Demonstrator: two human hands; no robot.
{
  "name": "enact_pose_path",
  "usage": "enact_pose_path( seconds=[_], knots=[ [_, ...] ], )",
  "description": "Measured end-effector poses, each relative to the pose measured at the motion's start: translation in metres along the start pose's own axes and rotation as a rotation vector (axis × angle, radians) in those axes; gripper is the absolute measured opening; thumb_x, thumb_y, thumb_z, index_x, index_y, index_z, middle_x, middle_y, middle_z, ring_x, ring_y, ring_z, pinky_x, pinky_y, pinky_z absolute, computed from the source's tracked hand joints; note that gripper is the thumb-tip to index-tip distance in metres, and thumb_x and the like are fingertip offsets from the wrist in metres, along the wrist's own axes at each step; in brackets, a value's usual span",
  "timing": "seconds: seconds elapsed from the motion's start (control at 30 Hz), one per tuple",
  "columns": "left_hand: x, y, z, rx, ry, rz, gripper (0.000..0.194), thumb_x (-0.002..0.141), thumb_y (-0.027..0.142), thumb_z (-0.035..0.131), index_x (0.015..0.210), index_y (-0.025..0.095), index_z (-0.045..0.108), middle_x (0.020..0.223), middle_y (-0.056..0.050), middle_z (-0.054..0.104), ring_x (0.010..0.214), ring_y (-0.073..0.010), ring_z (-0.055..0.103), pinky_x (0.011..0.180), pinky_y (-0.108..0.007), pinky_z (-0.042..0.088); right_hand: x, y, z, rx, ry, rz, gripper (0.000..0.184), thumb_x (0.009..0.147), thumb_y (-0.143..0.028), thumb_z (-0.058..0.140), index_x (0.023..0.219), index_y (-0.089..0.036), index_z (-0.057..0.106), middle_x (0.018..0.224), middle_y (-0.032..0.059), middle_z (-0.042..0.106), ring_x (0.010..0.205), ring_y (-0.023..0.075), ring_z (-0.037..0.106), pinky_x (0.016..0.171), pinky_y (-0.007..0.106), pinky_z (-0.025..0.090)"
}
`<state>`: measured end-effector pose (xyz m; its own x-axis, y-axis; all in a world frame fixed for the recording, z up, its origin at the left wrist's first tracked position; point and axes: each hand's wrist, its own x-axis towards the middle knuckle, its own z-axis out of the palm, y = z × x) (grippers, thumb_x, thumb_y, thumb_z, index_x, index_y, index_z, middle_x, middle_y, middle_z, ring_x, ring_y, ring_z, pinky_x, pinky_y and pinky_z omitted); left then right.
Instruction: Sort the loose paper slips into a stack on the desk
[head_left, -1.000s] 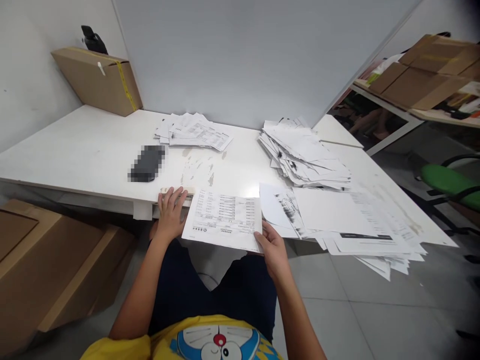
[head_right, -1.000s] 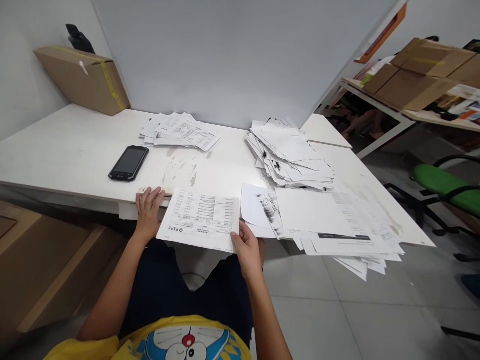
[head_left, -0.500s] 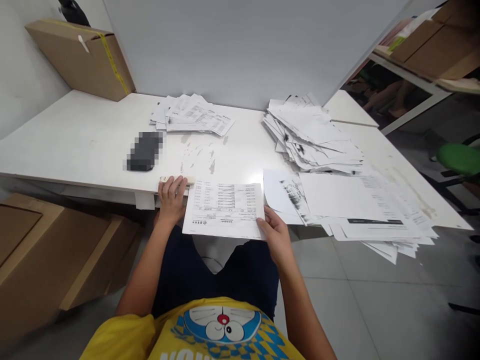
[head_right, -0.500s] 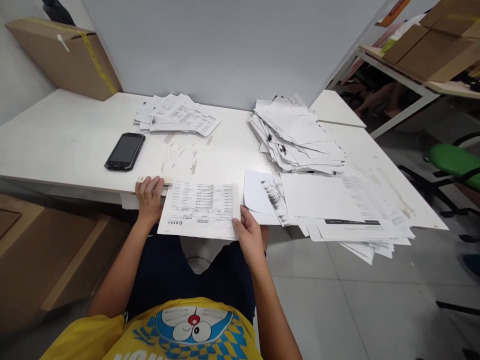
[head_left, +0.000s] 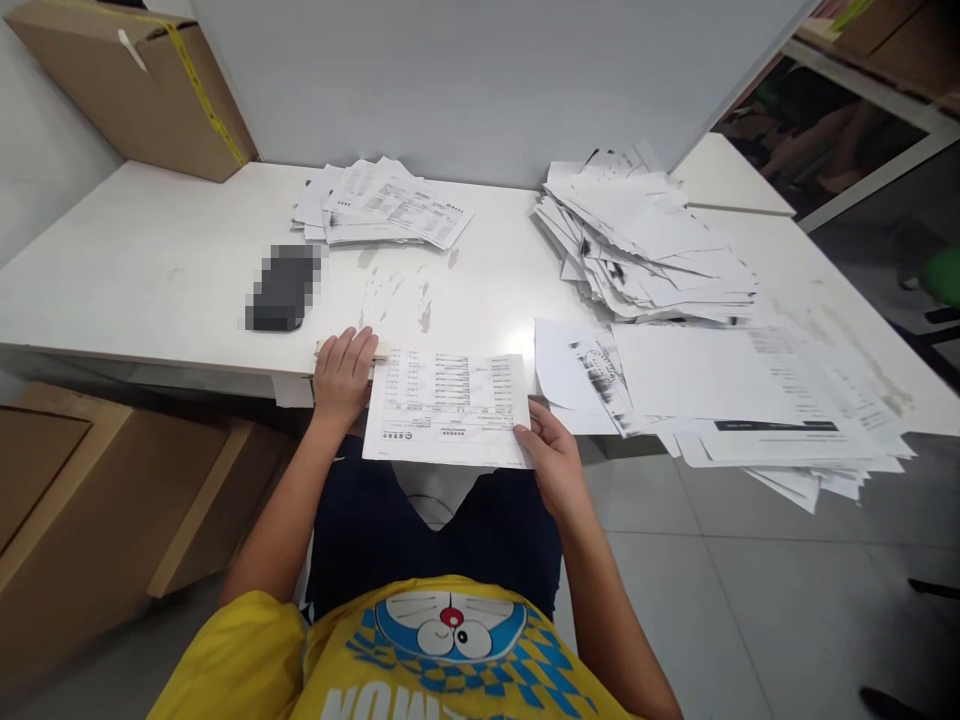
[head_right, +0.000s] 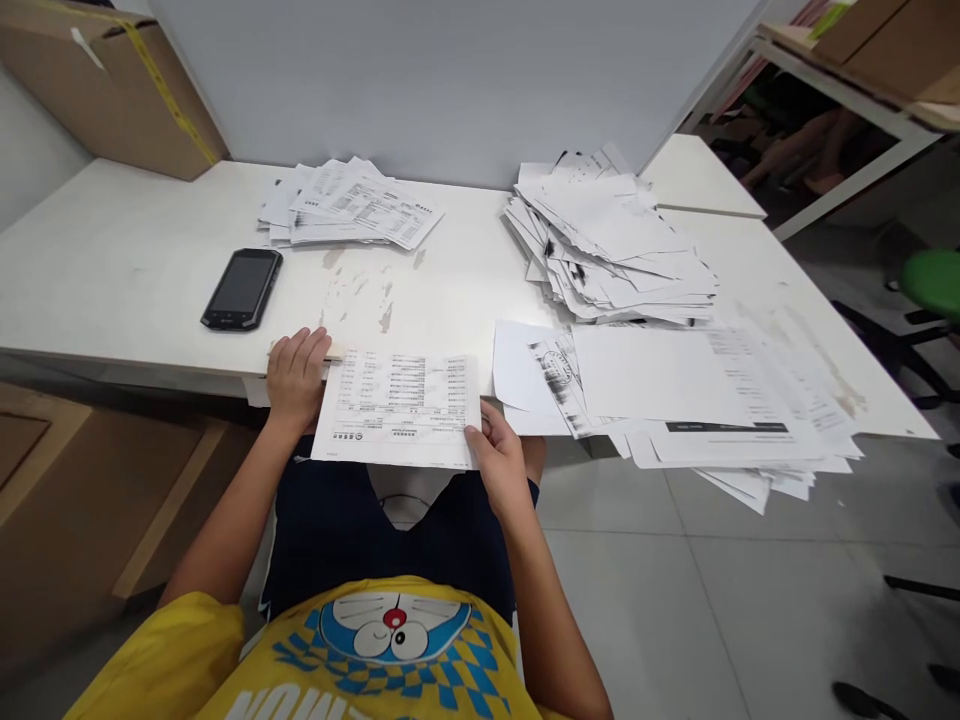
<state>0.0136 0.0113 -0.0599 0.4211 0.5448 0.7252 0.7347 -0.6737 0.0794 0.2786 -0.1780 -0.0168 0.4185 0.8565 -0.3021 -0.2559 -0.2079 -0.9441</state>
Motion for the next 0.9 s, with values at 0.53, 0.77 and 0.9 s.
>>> enact_pose_path(
  seconds=[0.53,0.77,0.9],
  knots=[
    [0.004,0.002,-0.006,0.152,-0.023,0.091,0.037,0.1,0.021,0.043,0.132,0.02,0.061,0.128,-0.011,0.07,0.126,-0.0291,0.062,0.106,-0.047,0.051,0.0,0.006,-0.002,-0.059,-0.002,-0.042,0.059,0.075,-0.05,0.073,0.127,-0.023,0.063,0.107,0.0094,0.076,0.102,0.0317,0.071,0.087,0.05,0.058],
    [0.0,0.001,0.0,0.193,0.056,0.077,0.042,0.096,0.019,0.046,0.137,0.019,0.056,0.128,-0.014,0.069,0.126,-0.028,0.061,0.109,-0.047,0.046,-0.006,-0.008,-0.007,-0.179,0.033,-0.148,0.057,0.079,-0.052,0.07,0.128,-0.024,0.065,0.105,0.009,0.076,0.097,0.0297,0.071,0.086,0.048,0.058],
    [-0.003,-0.001,0.003,0.17,0.073,0.106,0.053,0.088,0.016,0.048,0.141,0.019,0.052,0.129,-0.015,0.068,0.128,-0.0286,0.059,0.112,-0.048,0.041,0.0,-0.028,-0.019,-0.203,0.237,-0.337,0.051,0.08,-0.046,0.071,0.124,-0.022,0.067,0.107,0.0088,0.075,0.101,0.0277,0.07,0.088,0.046,0.057]
  ],
)
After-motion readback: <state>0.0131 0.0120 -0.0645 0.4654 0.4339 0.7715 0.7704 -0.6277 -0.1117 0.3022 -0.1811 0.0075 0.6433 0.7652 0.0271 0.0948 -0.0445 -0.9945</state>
